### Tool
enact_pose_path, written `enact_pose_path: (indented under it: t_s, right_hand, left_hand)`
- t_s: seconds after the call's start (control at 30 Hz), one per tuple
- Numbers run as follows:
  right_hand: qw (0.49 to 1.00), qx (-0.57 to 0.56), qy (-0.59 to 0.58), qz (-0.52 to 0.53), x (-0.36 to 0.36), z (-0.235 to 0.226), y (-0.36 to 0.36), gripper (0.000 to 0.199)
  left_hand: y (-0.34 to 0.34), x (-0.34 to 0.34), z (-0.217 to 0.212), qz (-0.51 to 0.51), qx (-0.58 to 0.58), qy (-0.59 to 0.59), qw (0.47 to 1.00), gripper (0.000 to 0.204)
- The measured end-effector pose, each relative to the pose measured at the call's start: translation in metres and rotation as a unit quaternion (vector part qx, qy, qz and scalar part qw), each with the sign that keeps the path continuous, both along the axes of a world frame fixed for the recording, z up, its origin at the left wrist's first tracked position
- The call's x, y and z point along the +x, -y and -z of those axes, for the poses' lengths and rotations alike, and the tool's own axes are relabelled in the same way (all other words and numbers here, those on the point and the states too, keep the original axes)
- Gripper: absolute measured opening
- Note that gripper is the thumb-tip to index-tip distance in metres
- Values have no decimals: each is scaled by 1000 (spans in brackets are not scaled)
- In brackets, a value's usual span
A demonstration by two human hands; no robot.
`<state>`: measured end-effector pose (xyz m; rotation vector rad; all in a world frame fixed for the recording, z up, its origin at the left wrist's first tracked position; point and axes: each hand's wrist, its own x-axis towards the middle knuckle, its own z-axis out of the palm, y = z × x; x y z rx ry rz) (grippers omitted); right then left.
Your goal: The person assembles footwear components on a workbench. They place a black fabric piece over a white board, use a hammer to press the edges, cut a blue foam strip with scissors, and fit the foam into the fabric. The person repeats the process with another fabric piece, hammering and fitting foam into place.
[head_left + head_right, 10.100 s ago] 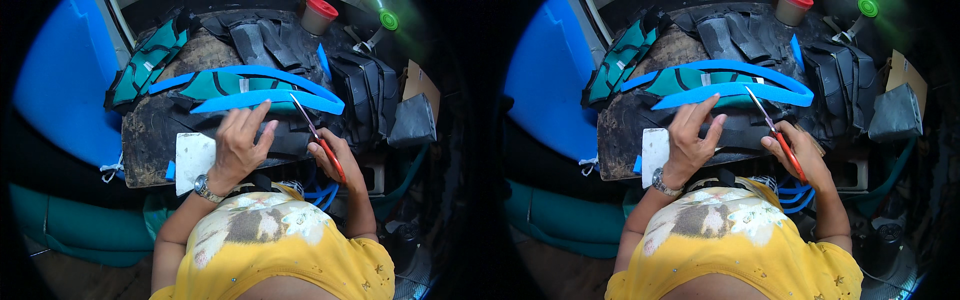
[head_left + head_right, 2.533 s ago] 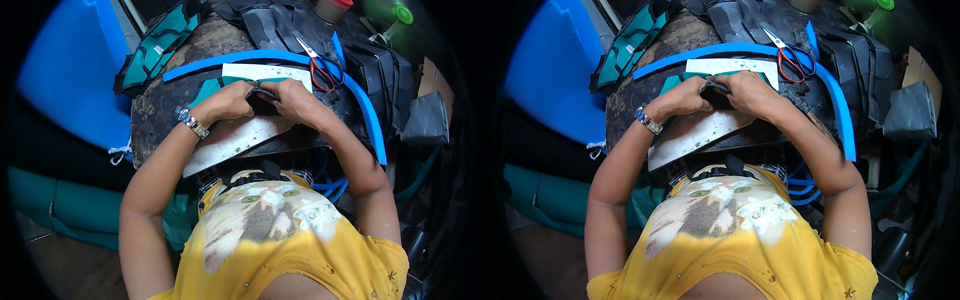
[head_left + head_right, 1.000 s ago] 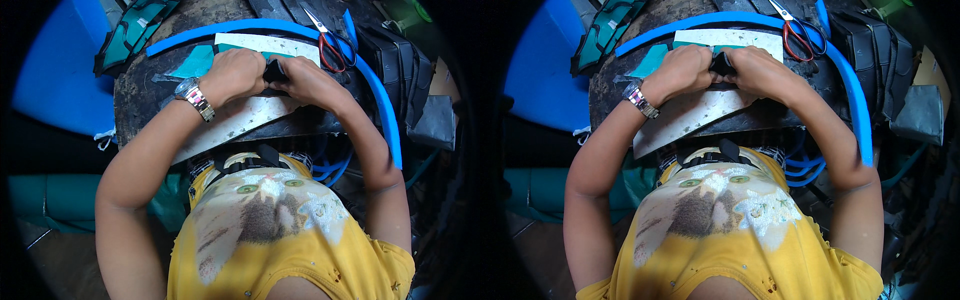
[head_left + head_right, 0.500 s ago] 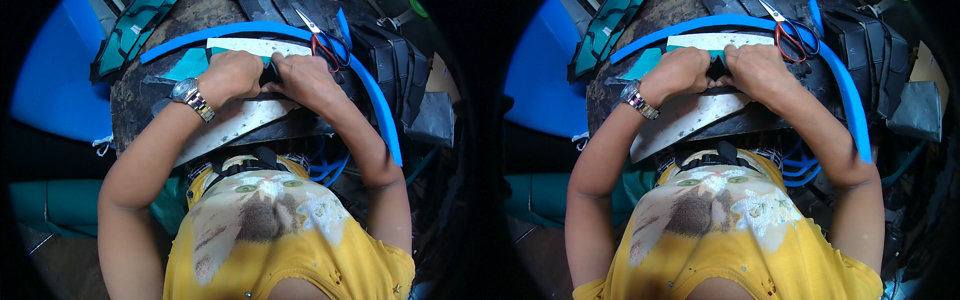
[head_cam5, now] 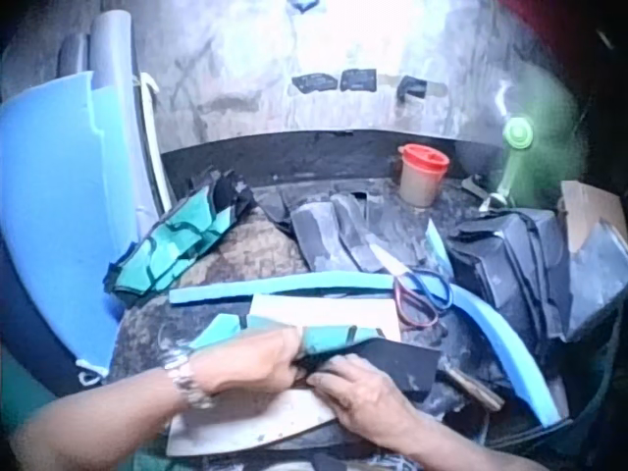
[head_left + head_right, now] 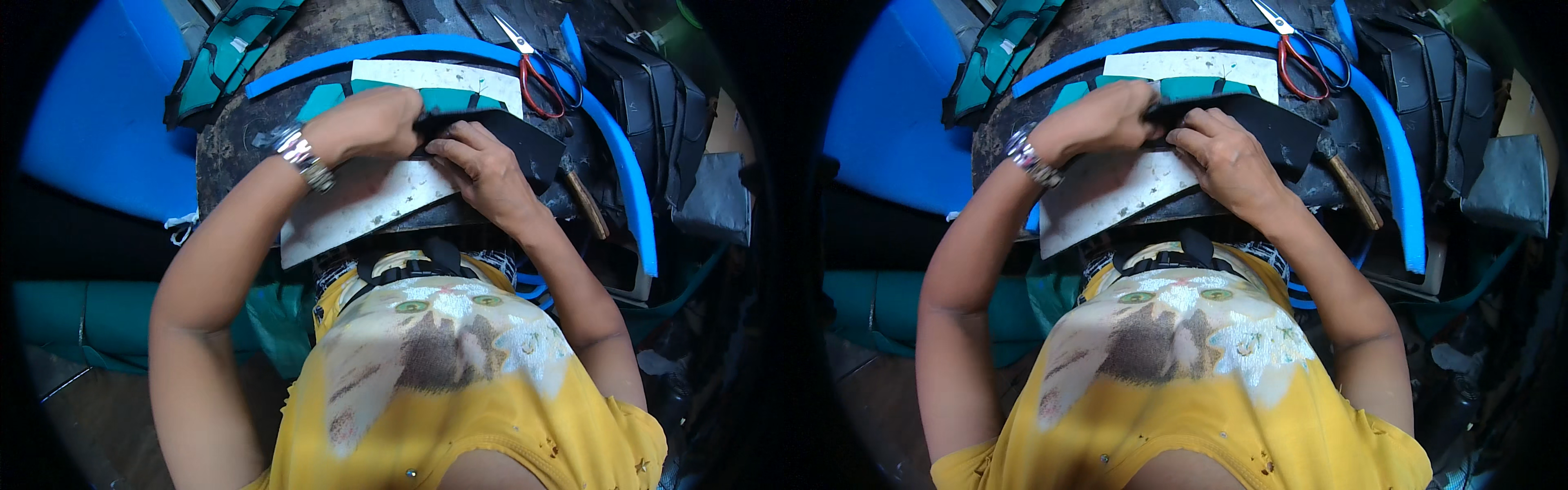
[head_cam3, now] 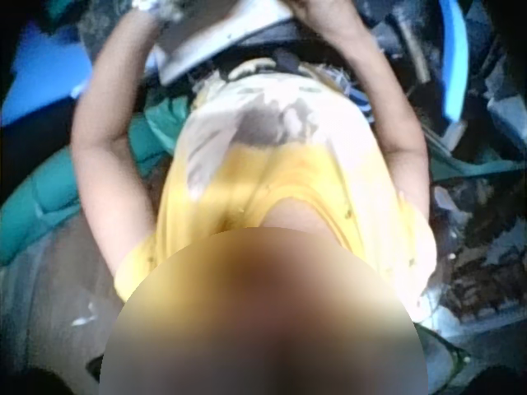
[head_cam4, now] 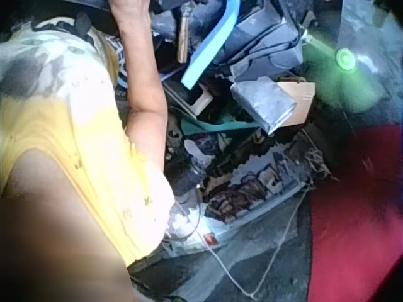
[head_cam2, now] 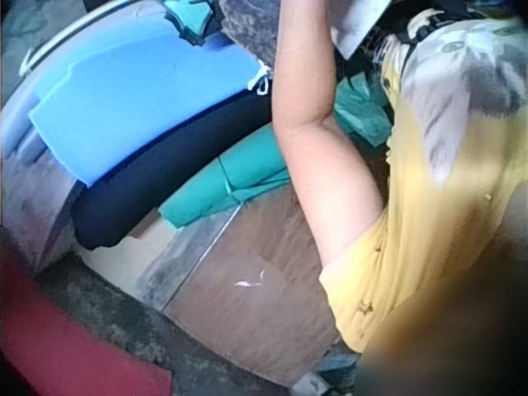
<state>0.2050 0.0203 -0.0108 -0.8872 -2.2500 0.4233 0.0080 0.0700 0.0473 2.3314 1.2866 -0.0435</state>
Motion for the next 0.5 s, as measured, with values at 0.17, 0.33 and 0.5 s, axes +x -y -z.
enact_pose_path:
  t_s: [0.17, 0.33, 0.5]
  right_hand:
    - [999, 10, 37, 7, -2, -5, 1, 23]
    - [997, 29, 75, 10, -8, -8, 2, 24]
    - [1000, 10, 8, -1, -18, 0, 4, 22]
  left_hand:
    - [6, -21, 8, 0, 30, 74, 997, 33]
    - [7, -17, 8, -33, 54, 62, 996, 30]
    - [15, -8, 16, -17, 107, 6, 994, 25]
